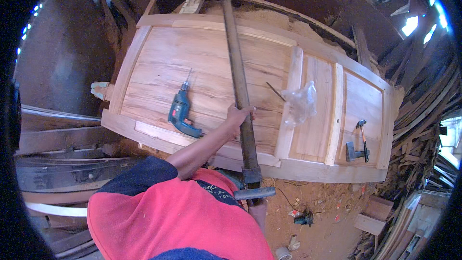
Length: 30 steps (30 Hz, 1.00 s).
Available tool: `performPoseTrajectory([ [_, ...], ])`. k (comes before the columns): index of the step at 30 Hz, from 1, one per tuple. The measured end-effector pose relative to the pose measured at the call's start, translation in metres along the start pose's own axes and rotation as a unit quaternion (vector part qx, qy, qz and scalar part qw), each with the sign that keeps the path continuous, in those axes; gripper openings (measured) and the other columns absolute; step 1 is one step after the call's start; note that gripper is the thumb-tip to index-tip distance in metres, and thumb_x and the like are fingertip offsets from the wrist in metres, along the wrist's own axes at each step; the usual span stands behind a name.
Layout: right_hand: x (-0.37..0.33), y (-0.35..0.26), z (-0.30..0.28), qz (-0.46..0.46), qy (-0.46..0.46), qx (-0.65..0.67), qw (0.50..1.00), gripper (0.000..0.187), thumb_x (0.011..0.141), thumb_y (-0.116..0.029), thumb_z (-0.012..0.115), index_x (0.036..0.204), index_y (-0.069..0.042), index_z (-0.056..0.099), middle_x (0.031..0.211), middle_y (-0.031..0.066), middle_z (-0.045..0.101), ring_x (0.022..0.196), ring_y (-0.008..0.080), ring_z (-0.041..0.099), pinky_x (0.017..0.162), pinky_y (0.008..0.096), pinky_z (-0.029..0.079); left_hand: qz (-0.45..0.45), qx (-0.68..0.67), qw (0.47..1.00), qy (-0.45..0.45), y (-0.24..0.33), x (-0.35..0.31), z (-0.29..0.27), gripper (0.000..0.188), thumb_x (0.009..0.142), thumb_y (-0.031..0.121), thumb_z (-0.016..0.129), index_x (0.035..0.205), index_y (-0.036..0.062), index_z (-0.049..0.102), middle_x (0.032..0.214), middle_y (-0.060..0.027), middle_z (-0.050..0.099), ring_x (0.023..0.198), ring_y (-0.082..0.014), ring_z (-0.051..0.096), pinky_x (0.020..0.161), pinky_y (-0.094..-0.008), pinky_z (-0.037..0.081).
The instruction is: The person assembles a wooden door by aligning a panel, tightening a large clamp to secure the joints, and driving nails with a hammer.
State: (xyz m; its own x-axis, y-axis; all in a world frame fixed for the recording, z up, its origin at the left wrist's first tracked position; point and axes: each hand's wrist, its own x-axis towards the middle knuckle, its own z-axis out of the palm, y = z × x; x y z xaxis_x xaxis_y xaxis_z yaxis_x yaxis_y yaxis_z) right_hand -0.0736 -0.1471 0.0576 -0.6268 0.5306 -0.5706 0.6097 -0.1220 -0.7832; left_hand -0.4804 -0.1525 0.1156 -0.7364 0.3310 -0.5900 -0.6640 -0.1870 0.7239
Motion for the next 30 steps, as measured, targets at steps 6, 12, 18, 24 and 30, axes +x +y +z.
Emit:
performPoseTrajectory([
  [6, -0.019, -0.093, 0.137, 0.02, 0.016, -0.022, 0.999, 0.03, 0.083, -0.004, 0.065, 0.112, 0.005, 0.061, 0.105, 0.0163, 0.07, 0.099, 0.0239, 0.066, 0.089, 0.035, 0.05, -0.012, 0.02, 0.999, 0.039, 0.094, 0.011, -0.124, 0.027, 0.075, 0.006, 0.075, 0.096, -0.0014, 0.059, 0.076, -0.0097, 0.065, 0.057, -0.0175, 0.062, 0.051, -0.0333, 0.05],
  [12, -0.011, -0.146, 0.251, 0.023, -0.083, -0.128, 0.988, 0.035, 0.081, -0.01, 0.065, 0.112, 0.005, 0.063, 0.104, 0.0186, 0.07, 0.096, 0.0264, 0.067, 0.085, 0.0373, 0.051, 0.038, 0.041, 0.996, 0.063, 0.129, 0.083, -0.251, 0.034, 0.074, 0.005, 0.076, 0.102, -0.0033, 0.058, 0.08, -0.012, 0.067, 0.059, -0.0188, 0.063, 0.053, -0.0333, 0.051],
  [18, -0.002, -0.19, 0.326, -0.001, -0.059, -0.153, 0.987, 0.026, 0.079, -0.012, 0.066, 0.1, 0.004, 0.063, 0.085, 0.0107, 0.067, 0.078, 0.0193, 0.061, 0.074, 0.0358, 0.049, 0.003, -0.003, 1.0, 0.018, 0.195, 0.082, -0.295, 0.023, 0.075, 0.003, 0.074, 0.091, -0.0033, 0.059, 0.072, -0.012, 0.065, 0.058, -0.0195, 0.063, 0.049, -0.0351, 0.051],
  [24, -0.009, -0.152, 0.364, 0.06, -0.151, -0.089, 0.983, 0.023, 0.082, -0.016, 0.066, 0.098, 0.0, 0.059, 0.077, 0.004, 0.06, 0.069, 0.0147, 0.054, 0.066, 0.0317, 0.046, 0.011, 0.036, 0.997, 0.065, 0.178, 0.085, -0.34, 0.017, 0.075, 0.007, 0.075, 0.083, -0.0026, 0.063, 0.067, -0.0108, 0.065, 0.057, -0.0189, 0.063, 0.049, -0.033, 0.05],
  [30, -0.019, -0.125, 0.374, -0.098, -0.254, -0.085, 0.959, 0.036, 0.084, -0.019, 0.06, 0.112, 0.002, 0.053, 0.085, 0.0101, 0.059, 0.077, 0.0185, 0.055, 0.075, 0.0349, 0.047, 0.012, 0.115, 0.993, 0.014, 0.163, 0.068, -0.383, 0.034, 0.085, 0.029, 0.073, 0.098, -0.0011, 0.065, 0.08, -0.0104, 0.068, 0.068, -0.0188, 0.065, 0.06, -0.0342, 0.052],
])
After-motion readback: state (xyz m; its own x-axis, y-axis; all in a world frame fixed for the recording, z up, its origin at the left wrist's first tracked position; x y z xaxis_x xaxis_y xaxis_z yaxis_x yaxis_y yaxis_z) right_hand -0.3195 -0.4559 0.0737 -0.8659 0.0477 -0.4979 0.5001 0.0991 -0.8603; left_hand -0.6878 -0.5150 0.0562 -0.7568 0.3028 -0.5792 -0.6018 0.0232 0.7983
